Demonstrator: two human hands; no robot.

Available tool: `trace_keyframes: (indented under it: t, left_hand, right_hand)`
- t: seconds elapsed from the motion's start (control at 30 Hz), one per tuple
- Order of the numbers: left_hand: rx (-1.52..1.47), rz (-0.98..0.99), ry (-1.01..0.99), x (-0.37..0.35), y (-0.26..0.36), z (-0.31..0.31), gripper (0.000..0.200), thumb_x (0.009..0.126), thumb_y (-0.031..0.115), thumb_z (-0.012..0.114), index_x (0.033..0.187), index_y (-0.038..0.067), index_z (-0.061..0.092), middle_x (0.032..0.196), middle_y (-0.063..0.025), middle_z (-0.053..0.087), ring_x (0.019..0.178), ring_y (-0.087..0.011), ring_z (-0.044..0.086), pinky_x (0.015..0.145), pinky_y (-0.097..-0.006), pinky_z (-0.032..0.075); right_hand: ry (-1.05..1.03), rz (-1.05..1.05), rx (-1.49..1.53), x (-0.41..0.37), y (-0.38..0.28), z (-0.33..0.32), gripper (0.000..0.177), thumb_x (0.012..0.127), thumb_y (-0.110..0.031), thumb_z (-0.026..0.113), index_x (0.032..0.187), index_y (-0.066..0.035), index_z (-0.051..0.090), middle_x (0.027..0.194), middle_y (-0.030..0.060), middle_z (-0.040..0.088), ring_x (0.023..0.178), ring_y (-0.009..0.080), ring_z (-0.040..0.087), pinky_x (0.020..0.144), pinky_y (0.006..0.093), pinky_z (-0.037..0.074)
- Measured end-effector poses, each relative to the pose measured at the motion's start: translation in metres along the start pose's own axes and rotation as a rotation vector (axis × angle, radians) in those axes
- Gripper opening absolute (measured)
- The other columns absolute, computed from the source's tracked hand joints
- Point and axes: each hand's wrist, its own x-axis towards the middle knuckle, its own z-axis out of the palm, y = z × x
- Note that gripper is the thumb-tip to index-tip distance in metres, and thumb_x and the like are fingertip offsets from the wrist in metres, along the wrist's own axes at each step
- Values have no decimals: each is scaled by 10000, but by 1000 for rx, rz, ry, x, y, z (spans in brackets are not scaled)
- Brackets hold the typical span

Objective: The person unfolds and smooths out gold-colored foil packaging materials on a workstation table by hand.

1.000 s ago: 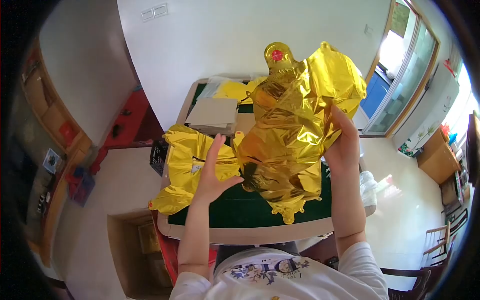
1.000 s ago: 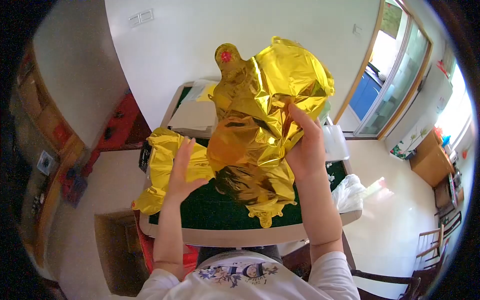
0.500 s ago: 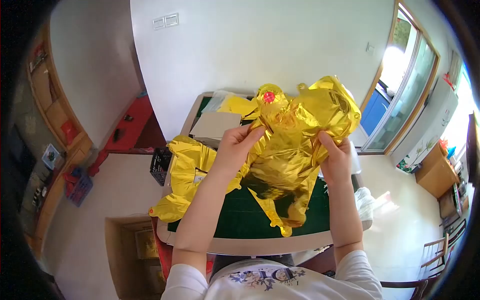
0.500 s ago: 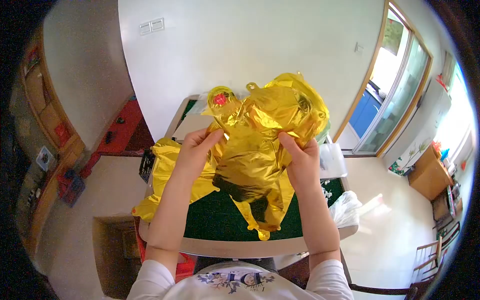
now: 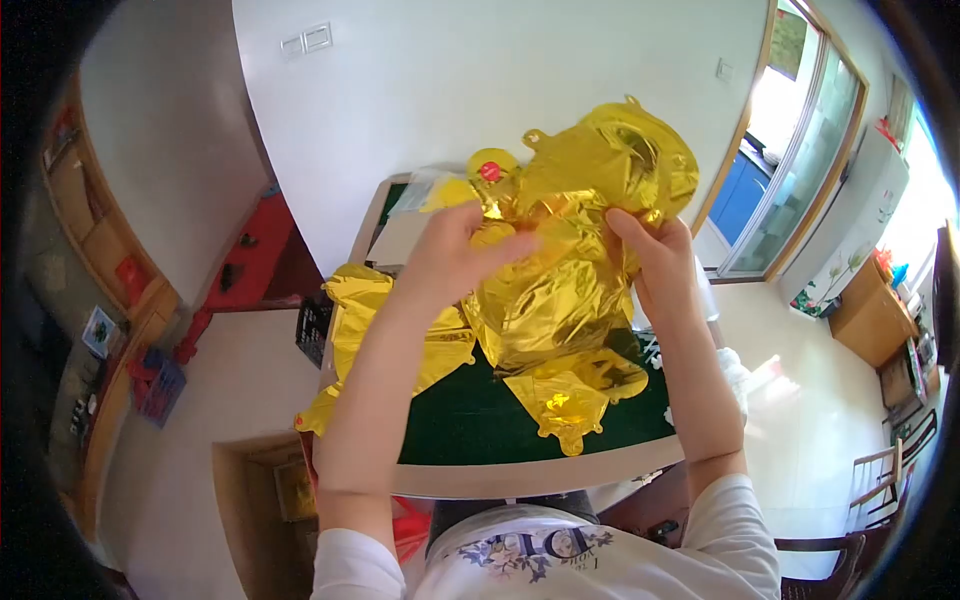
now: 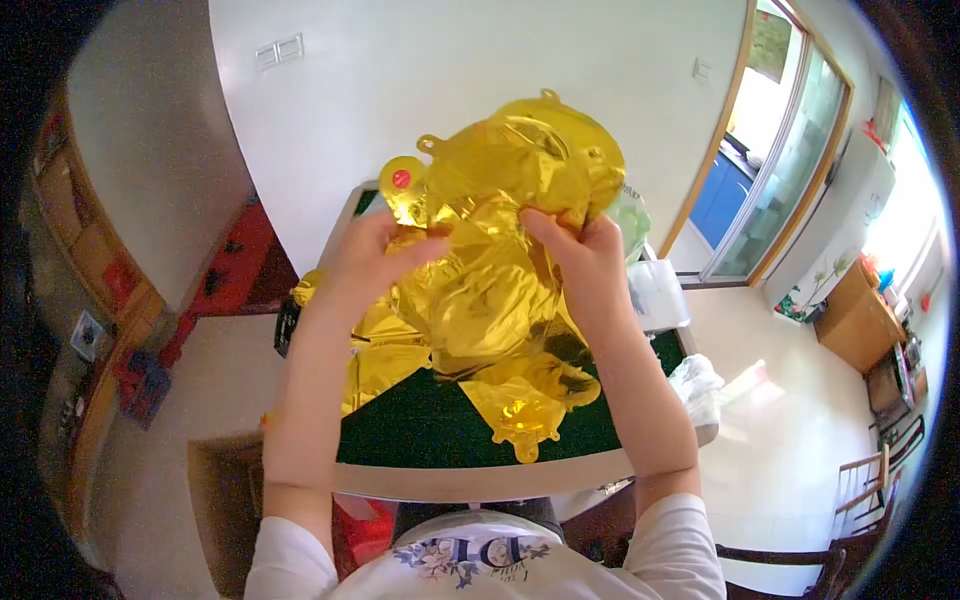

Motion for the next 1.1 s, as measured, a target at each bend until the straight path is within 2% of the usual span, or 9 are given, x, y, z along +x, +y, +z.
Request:
trace_keyframes:
  t: [0.1,0.27,0.4,0.6,0.7,0.9,1.0,1.03,1.1]
  left_hand:
    - [-24,-66,7,20,5,-9,251,846,159,692,1015,-26,672,906,-32,679,767,-70,597,685,-249,479]
    - [-5,-75,63,39,4,-19,269,836,199,707,949,-44,682,831,-48,688,733,-78,605,663,-243,476]
    - [103,-141,141,45,0,-21,285,841,213,701,915,-61,676,812,-66,684,700,-95,611,631,-240,474]
    - [-295,-130,145,48,7,-29,269,868,200,664,906,-66,671,814,-80,682,673,-118,630,605,-248,491]
    - [-140,-156,202,53,9,-50,258,880,191,644,921,-63,670,831,-84,682,678,-126,634,606,-252,494]
    - [-104,-134,294,66,1,-68,281,895,194,618,969,-73,662,861,-84,677,701,-132,632,618,-259,492]
    - [-23,28,346,68,-5,-39,333,906,248,602,918,-79,669,682,-32,613,559,-95,496,550,-271,416]
    - [-84,3,262,69,-9,-30,351,917,265,587,940,-76,663,641,-6,562,558,-80,435,550,-260,393]
    - [-133,-4,183,67,-6,-10,390,931,310,563,1018,-61,643,797,-27,601,713,-87,514,644,-260,436]
  right_hand:
    - [-4,1,-96,15,7,0,204,850,-113,678,1006,15,646,817,6,627,643,61,542,526,210,406]
    - [10,-16,-88,35,10,-2,311,844,-160,697,1082,31,635,985,44,668,851,89,602,764,250,470]
    - [30,-2,-185,36,-6,9,294,860,-184,681,1061,27,647,944,23,667,824,76,590,739,245,470]
    - [48,-113,-285,63,5,-11,251,876,-216,664,937,28,673,735,-31,589,655,43,458,585,234,386]
    - [158,-166,-299,84,11,-39,247,875,-213,663,904,32,674,695,-41,562,622,41,420,551,236,350]
    - [266,-172,-190,85,-6,-46,246,891,-215,625,922,24,670,682,-20,556,624,50,478,557,237,382]
    - [232,-125,-343,85,9,-31,300,914,-257,576,940,32,653,698,11,577,645,80,499,566,272,399]
    - [204,-105,-405,76,5,-15,328,922,-282,554,956,31,645,722,28,591,670,100,513,597,289,418]
    - [140,-96,-461,60,8,18,362,937,-315,519,988,25,633,778,55,616,738,135,532,679,313,445]
